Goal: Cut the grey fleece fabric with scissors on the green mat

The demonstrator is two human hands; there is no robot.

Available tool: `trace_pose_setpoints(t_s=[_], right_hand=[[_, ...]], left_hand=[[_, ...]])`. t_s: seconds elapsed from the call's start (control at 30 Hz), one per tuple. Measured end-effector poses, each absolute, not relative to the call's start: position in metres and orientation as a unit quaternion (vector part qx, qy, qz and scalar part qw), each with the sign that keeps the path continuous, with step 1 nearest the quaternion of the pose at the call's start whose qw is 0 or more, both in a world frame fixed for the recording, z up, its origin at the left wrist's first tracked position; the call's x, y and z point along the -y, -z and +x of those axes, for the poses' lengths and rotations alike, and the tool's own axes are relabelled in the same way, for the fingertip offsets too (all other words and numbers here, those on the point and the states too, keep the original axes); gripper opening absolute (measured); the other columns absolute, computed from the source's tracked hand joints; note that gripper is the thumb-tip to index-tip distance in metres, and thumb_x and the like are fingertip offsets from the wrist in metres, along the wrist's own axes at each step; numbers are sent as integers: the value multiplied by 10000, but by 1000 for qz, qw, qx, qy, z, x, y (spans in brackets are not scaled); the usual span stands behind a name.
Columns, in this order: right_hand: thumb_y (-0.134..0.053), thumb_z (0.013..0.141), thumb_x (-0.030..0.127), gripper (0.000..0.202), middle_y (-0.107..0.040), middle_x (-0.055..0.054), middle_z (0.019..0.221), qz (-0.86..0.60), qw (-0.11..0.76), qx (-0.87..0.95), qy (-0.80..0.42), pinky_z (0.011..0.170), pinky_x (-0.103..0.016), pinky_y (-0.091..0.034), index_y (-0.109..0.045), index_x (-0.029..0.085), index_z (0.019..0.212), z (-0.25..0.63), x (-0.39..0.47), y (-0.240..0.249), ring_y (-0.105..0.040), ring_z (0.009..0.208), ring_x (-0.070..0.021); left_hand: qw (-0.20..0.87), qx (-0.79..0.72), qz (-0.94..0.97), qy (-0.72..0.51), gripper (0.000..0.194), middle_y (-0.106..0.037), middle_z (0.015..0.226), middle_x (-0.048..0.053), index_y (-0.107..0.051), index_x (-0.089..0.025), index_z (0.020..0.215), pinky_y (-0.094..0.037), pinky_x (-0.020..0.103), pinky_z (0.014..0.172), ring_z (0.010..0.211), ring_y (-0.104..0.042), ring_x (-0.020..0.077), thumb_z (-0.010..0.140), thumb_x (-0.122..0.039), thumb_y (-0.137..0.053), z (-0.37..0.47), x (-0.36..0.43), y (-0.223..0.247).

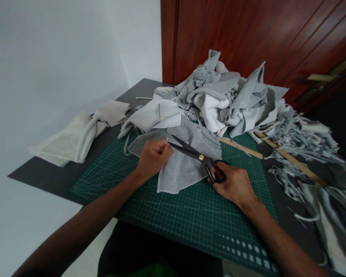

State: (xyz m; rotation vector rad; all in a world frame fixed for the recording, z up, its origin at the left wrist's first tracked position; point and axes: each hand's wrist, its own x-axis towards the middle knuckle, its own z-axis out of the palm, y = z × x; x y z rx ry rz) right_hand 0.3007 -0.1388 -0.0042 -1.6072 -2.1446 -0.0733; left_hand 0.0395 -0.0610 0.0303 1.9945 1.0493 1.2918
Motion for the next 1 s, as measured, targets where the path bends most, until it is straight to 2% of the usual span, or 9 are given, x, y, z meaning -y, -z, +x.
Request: trace_pose_setpoints(t_s=[0.17, 0.37, 0.8, 1.0], right_hand=[[-585, 746, 219, 25, -580, 38, 599, -575, 229, 779, 99, 519, -260, -298, -562, 226, 738, 302, 140, -4, -535, 504, -119], [-572, 710, 167, 66, -576, 45, 597, -558, 224, 786, 144, 530, -259, -286, -578, 224, 743, 305, 141, -11, -543, 520, -117], [-583, 742, 205, 24, -559, 51, 592, -565, 244, 780, 113, 532, -249, -288, -568, 220, 730, 302, 141, -7, -522, 506, -110], [-585, 711, 175, 55, -544, 61, 590, -558, 243, 786, 113, 529, -248, -291, -561, 219, 735, 304, 141, -9, -517, 498, -103]], left_hand=[[260, -395, 738, -481, 363, -237, 432, -72, -315, -195, 509, -135, 228, 398, 384, -222, 53, 842, -194, -461, 41, 61, -30], [252, -403, 738, -479, 372, -258, 401, -75, -317, -198, 490, -153, 220, 379, 363, -249, 55, 836, -207, -452, 41, 61, -29], [265, -390, 721, -508, 383, -231, 412, -77, -304, -197, 490, -147, 218, 367, 368, -230, 55, 849, -194, -440, 39, 59, -28], [263, -381, 726, -508, 384, -231, 412, -76, -305, -199, 497, -147, 220, 360, 363, -233, 56, 857, -197, -441, 39, 60, -27]])
